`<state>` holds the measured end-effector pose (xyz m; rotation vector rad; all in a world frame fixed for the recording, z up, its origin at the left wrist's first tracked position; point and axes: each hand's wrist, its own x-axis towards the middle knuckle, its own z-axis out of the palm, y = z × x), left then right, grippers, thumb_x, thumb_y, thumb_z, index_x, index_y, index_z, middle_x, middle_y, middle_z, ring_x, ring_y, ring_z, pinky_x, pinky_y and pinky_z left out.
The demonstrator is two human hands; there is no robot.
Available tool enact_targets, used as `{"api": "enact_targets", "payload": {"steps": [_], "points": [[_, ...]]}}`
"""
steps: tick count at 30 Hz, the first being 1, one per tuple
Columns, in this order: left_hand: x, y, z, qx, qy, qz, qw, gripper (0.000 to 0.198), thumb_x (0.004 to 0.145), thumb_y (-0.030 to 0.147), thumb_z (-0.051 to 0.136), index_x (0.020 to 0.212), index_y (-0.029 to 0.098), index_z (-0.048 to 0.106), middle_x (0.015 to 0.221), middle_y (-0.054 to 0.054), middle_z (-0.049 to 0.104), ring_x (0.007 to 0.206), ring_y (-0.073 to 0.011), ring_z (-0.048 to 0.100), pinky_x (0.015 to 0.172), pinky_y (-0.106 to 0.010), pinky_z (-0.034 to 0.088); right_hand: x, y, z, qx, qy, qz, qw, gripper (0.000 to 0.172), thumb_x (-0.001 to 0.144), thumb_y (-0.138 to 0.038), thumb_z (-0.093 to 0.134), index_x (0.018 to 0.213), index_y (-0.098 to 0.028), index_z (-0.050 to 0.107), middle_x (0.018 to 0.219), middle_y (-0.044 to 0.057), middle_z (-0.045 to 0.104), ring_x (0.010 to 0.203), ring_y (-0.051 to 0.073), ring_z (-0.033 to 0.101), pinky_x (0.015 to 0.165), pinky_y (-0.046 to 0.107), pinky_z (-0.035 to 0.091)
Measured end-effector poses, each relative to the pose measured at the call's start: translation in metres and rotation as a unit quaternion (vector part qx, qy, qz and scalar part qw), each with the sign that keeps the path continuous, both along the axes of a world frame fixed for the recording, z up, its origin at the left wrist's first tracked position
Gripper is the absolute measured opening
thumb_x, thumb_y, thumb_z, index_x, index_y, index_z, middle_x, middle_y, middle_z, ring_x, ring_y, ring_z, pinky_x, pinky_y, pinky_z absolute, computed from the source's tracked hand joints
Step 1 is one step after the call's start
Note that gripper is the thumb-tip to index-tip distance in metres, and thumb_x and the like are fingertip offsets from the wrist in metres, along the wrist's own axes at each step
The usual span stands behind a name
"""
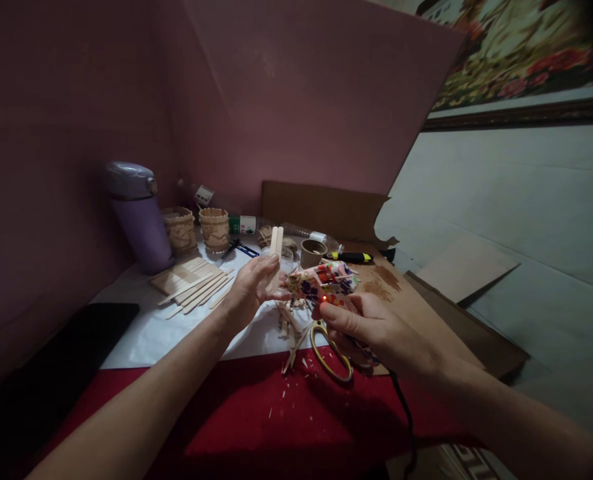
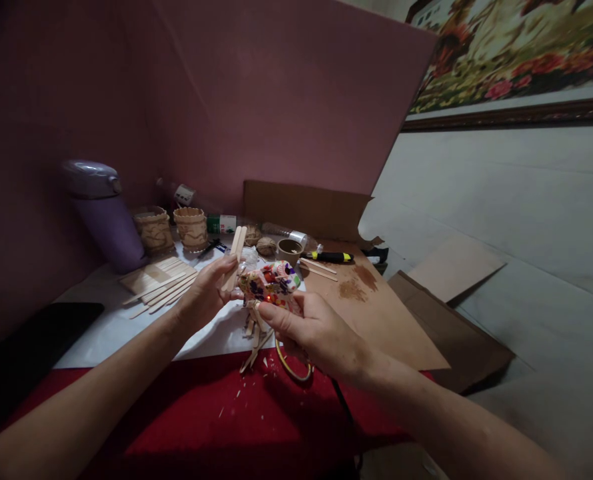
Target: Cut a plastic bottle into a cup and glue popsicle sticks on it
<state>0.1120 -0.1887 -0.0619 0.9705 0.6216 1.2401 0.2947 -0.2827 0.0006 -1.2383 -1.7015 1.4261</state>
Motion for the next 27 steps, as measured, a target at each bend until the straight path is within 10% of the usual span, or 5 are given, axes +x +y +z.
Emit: {"api": "enact_targets", "payload": {"steps": [27], "points": [[0.0016, -0.0026, 0.0031, -0.009, 0.01, -0.01, 1.0, 0.036, 0.068, 0.04, 0.078, 0.09, 0.015, 0.064, 0.086, -0.005, 0.063, 0.07, -0.0154, 0.063, 0.048, -0.021, 0.055, 0.0022, 0.0013, 0.0009, 0.021, -0.014, 0.0, 1.0, 0.051, 0.088, -0.062, 0.058, 0.061, -0.021, 0.043, 0.051, -0.005, 0.042, 0.045, 0.008, 0.035, 0.042, 0.025, 0.025]]}}
